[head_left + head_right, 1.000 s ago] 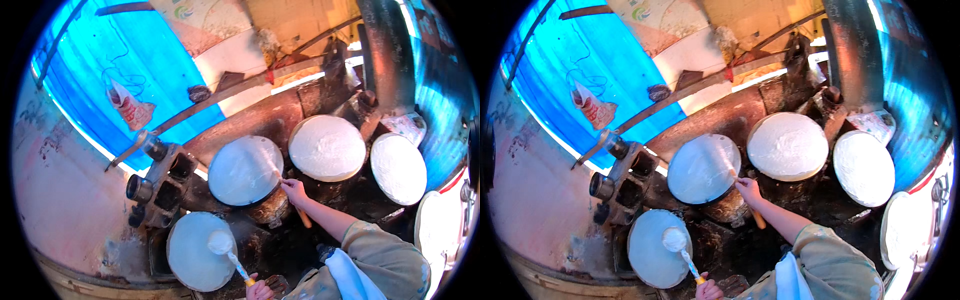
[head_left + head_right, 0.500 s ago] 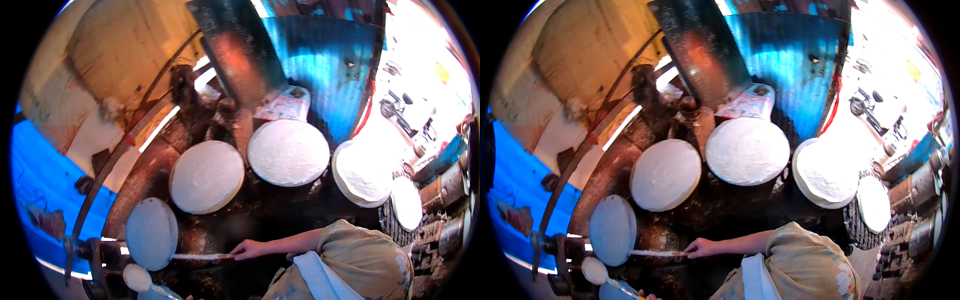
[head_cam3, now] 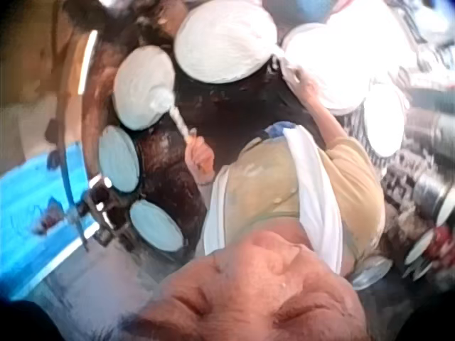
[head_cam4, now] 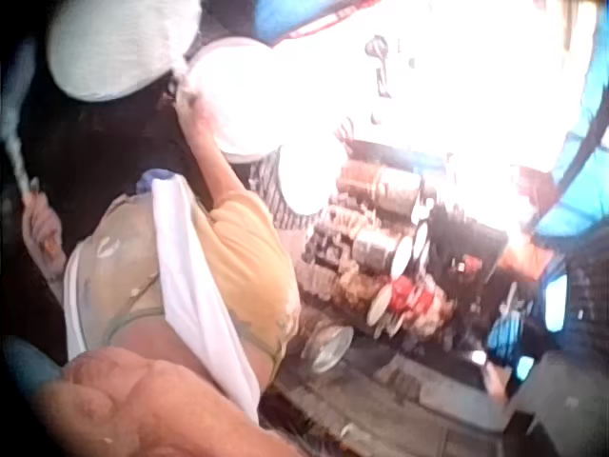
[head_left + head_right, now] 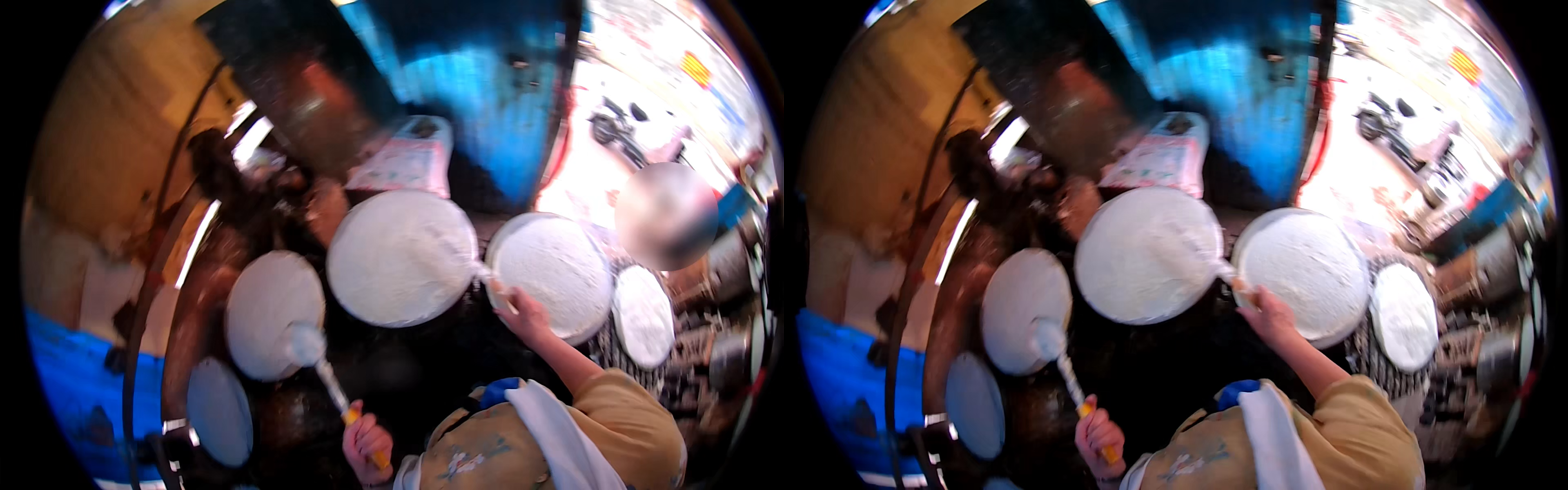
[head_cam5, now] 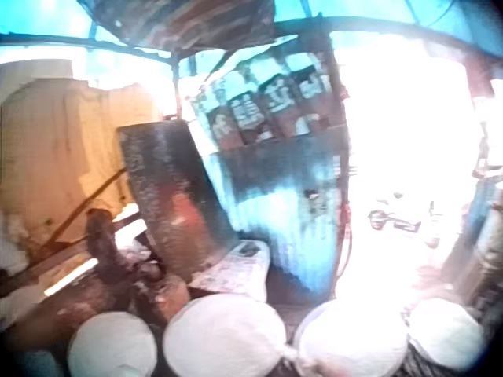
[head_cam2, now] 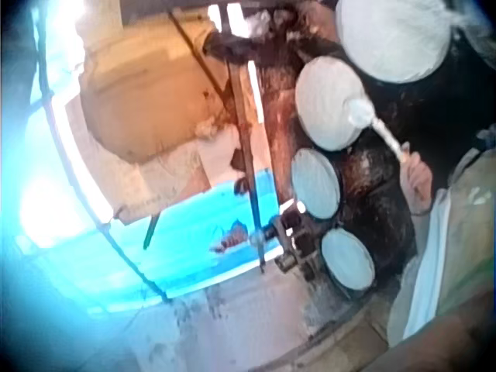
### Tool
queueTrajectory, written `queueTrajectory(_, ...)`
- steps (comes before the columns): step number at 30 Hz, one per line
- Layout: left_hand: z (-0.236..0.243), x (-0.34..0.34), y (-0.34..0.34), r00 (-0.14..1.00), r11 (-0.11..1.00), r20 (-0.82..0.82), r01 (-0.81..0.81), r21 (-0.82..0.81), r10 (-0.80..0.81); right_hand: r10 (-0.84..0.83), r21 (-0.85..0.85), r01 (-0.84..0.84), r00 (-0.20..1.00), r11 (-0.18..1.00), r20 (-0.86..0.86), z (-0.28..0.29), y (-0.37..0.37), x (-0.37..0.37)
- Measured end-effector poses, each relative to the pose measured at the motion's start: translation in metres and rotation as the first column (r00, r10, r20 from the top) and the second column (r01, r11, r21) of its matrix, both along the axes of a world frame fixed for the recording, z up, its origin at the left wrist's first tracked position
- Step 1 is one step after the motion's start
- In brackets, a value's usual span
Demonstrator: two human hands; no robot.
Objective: The person ladles batter onto several round heated surfaces and spreads it into thin crepes using a wooden tool. They flip the crepes and stack them on a nearby surface while continuing to cook more.
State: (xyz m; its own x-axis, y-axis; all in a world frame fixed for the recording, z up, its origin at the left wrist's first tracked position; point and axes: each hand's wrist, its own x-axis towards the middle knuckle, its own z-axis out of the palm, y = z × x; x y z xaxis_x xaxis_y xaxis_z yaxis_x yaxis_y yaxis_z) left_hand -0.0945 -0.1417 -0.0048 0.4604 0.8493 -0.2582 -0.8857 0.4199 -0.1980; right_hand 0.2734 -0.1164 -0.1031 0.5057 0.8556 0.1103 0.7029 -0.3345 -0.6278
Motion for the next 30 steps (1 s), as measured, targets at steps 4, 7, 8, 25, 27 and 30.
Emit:
queueTrajectory(4, 0.005, 0.02, 0.023, 0.984, 0.997, 0.162, 0.075, -0.03, -0.069, -0.107, -0.19, 0.118, 0.992, 0.975, 0.068, -0.007, 0.0, 0.006)
queueTrajectory(7, 0.003, 0.02, 0.039, 0.993, 0.99, 0.066, 0.104, -0.091, -0.098, -0.061, -0.269, 0.1, 0.987, 0.958, 0.149, -0.035, 0.003, 0.014)
queueTrajectory(8, -0.003, 0.022, 0.044, 0.989, 0.985, -0.046, 0.134, -0.113, -0.139, -0.066, -0.223, 0.103, 0.983, 0.969, 0.171, -0.026, 0.003, 0.014)
queueTrajectory(25, 0.008, 0.068, 0.036, 0.869, 0.893, -0.211, 0.446, -0.055, -0.447, -0.736, 0.45, 0.676, 0.674, 0.584, -0.057, 0.093, -0.129, 0.26)
queueTrajectory(27, 0.005, 0.084, 0.036, 0.868, 0.876, -0.137, 0.482, -0.001, -0.478, -0.678, 0.629, 0.645, 0.694, 0.434, -0.243, 0.081, -0.182, 0.305)
queueTrajectory(30, 0.005, 0.122, 0.036, 0.853, 0.852, -0.046, 0.522, 0.038, -0.52, -0.643, 0.636, 0.731, 0.615, 0.248, -0.456, 0.052, -0.273, 0.346)
